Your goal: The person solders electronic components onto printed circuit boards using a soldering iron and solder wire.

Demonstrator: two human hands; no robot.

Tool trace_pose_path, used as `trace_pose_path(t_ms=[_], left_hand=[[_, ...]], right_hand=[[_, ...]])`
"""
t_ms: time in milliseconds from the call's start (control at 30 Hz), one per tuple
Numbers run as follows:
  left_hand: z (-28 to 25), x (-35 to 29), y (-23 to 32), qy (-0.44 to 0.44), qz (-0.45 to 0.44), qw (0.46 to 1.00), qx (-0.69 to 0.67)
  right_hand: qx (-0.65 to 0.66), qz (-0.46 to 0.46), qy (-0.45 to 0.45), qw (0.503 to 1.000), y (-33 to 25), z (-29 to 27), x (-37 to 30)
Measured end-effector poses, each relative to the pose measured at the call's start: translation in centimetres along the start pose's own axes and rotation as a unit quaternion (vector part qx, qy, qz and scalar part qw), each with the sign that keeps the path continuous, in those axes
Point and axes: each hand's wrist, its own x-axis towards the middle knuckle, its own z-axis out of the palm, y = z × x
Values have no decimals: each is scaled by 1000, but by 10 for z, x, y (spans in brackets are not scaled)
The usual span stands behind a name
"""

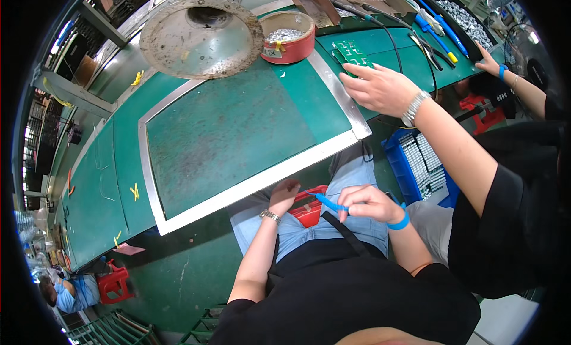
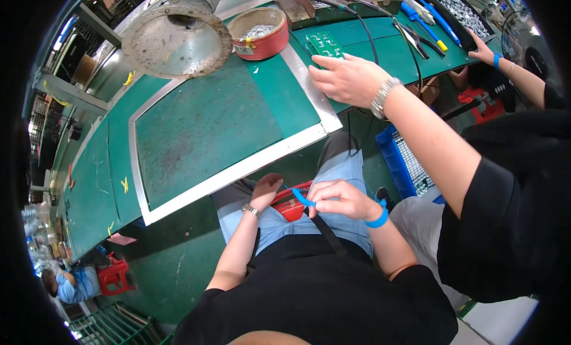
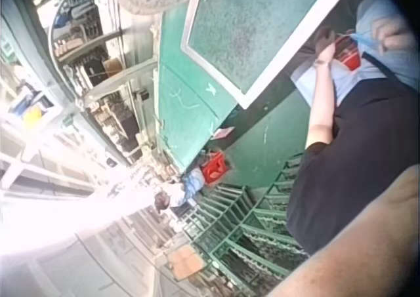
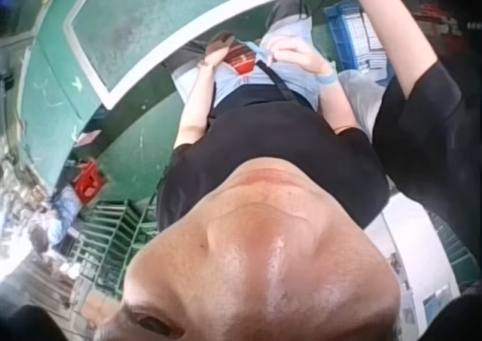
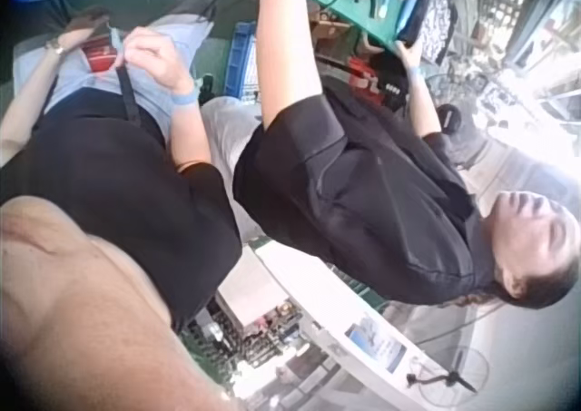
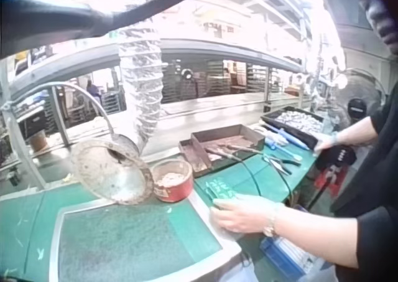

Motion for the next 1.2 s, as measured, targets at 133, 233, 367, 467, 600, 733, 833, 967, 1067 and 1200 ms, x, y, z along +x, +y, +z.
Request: trace_pose_path(t_ms=[133, 233, 367, 467, 600, 733, 833, 967, 1067, 1200], left_hand=[[-14, -22, 31, 21, 71, 997, -21], [-20, -50, 44, 5, 99, 992, -73], [-37, -91, 70, 22, 148, 988, -22], [-52, -117, 71, 51, 182, 981, 37], [-75, -160, 64, 115, 132, 981, 90], [-92, -196, 43, 168, 107, 964, 176], [-101, -218, 26, 145, 28, 950, 275], [-107, -233, -5, 65, -126, 948, 285], [-107, -236, -16, 78, -113, 944, 298], [-108, -225, -15, 67, -103, 948, 294]], right_hand=[[-243, -79, 7, 967, -51, 1, 3], [-394, -120, 87, 907, -74, 0, 6], [-410, -106, 279, 862, -89, -16, 25], [-522, -137, 383, 750, -86, -41, 55], [-633, -157, 463, 600, -69, -75, 85], [-662, -63, 499, 556, -65, -87, 101], [-676, -42, 513, 527, -65, -96, 107], [-685, -49, 490, 537, -61, -107, 110], [-648, -84, 501, 568, -67, -100, 113], [-598, -145, 503, 607, -64, -100, 107]])
